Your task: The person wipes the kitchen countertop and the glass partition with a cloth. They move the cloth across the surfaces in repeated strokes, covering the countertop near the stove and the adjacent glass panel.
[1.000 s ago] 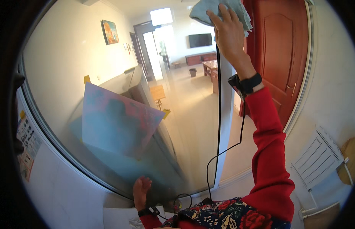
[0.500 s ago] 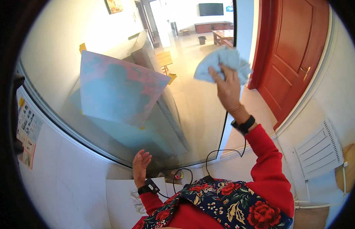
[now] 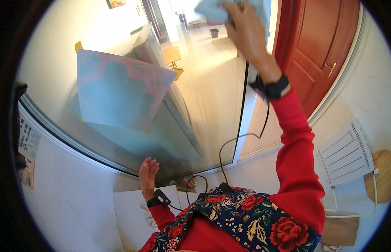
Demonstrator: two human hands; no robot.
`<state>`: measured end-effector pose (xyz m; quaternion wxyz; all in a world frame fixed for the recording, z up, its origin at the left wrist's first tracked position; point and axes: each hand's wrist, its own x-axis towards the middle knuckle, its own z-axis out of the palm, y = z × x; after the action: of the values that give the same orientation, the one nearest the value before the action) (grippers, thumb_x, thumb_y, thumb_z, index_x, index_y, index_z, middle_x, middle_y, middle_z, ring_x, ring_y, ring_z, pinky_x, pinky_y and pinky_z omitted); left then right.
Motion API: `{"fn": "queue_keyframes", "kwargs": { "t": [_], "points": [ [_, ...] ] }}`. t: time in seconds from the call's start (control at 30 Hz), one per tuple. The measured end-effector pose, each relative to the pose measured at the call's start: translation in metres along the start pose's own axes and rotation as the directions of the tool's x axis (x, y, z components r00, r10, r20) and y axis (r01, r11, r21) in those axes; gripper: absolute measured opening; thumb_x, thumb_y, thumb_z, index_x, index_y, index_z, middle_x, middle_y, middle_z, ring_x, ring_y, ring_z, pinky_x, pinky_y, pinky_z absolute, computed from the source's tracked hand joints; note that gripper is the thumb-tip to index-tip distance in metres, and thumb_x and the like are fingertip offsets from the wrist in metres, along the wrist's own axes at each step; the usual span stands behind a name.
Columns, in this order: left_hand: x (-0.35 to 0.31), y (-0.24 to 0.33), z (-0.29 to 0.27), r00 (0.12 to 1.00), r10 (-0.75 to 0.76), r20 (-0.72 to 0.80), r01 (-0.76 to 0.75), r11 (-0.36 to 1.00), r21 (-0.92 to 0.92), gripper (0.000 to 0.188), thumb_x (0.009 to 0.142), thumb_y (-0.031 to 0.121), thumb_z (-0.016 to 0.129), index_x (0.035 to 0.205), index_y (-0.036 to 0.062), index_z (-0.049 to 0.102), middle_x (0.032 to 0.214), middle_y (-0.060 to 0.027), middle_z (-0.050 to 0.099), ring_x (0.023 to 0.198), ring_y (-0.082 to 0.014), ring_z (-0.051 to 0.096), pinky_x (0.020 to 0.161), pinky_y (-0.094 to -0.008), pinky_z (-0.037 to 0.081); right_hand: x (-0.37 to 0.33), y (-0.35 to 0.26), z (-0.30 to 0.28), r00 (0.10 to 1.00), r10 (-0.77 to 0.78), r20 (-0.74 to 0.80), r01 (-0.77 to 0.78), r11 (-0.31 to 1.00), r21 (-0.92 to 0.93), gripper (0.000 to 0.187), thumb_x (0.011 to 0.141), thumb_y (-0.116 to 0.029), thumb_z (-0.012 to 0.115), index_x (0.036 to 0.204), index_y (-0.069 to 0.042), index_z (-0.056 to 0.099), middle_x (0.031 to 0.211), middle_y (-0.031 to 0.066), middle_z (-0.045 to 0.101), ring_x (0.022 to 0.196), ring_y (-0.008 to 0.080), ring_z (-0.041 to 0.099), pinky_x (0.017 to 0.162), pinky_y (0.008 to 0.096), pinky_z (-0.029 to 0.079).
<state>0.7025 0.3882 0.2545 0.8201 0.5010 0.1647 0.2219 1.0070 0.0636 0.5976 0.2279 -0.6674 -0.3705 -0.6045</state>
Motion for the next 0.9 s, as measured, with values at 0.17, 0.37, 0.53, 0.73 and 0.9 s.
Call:
{"fn": "queue_keyframes", "kwargs": {
  "t": [0.17, 0.37, 0.53, 0.73, 0.9],
  "points": [
    [-0.010, -0.001, -0.005, 1.000, 0.021, -0.022, -0.022, 1.000, -0.016, 0.040, 0.093, 0.030, 0.052, 0.121, 0.0016, 0.050, 0.105, -0.0111, 0.063, 0.095, -0.0214, 0.063, 0.083, -0.0306, 0.050, 0.070, 0.000, -0.012, 0.967, 0.021, -0.254, 0.030, 0.980, 0.197, 0.043, 0.074, 0.004, 0.060, 0.116, 0.000, 0.051, 0.105, 0.0201, 0.056, 0.100, 0.0327, 0.055, 0.084, 0.0366, 0.044],
    [-0.019, -0.008, -0.022, 0.995, -0.008, -0.098, 0.004, 0.999, -0.034, 0.039, 0.093, 0.030, 0.053, 0.120, 0.0023, 0.051, 0.103, -0.0108, 0.064, 0.093, -0.0207, 0.063, 0.082, -0.0303, 0.050, 0.000, -0.021, 0.012, 0.963, 0.116, -0.243, -0.189, 0.934, -0.302, 0.042, 0.074, -0.002, 0.061, 0.115, -0.001, 0.052, 0.102, 0.0198, 0.055, 0.091, 0.0326, 0.056, 0.079, 0.0361, 0.045],
    [-0.015, -0.005, -0.021, 0.998, 0.032, -0.058, -0.033, 0.999, -0.023, 0.038, 0.093, 0.030, 0.052, 0.120, 0.0028, 0.052, 0.103, -0.0104, 0.064, 0.092, -0.0207, 0.063, 0.081, -0.0300, 0.050, -0.112, -0.030, 0.026, 0.935, 0.350, -0.054, -0.353, 0.935, -0.040, 0.048, 0.072, -0.006, 0.065, 0.118, -0.005, 0.051, 0.095, 0.0190, 0.051, 0.074, 0.0305, 0.056, 0.065, 0.0366, 0.047],
    [-0.017, 0.003, -0.017, 0.997, 0.040, -0.071, -0.041, 0.999, -0.025, 0.037, 0.093, 0.029, 0.052, 0.118, 0.0023, 0.053, 0.102, -0.0103, 0.064, 0.091, -0.0202, 0.063, 0.081, -0.0302, 0.050, -0.190, -0.050, 0.025, 0.870, 0.478, 0.120, -0.490, 0.865, 0.109, 0.047, 0.071, -0.003, 0.065, 0.116, -0.001, 0.050, 0.100, 0.0200, 0.053, 0.086, 0.0368, 0.056, 0.074, 0.0383, 0.047],
    [-0.021, 0.003, -0.024, 0.993, 0.060, -0.104, -0.067, 0.996, -0.062, 0.037, 0.093, 0.029, 0.052, 0.119, 0.0013, 0.052, 0.102, -0.0106, 0.064, 0.091, -0.0203, 0.063, 0.081, -0.0300, 0.050, -0.125, -0.027, 0.022, 0.917, 0.398, -0.003, -0.394, 0.909, 0.134, 0.041, 0.076, -0.006, 0.063, 0.115, 0.002, 0.051, 0.107, 0.0196, 0.056, 0.094, 0.0325, 0.058, 0.078, 0.0356, 0.047]
  ]
}}
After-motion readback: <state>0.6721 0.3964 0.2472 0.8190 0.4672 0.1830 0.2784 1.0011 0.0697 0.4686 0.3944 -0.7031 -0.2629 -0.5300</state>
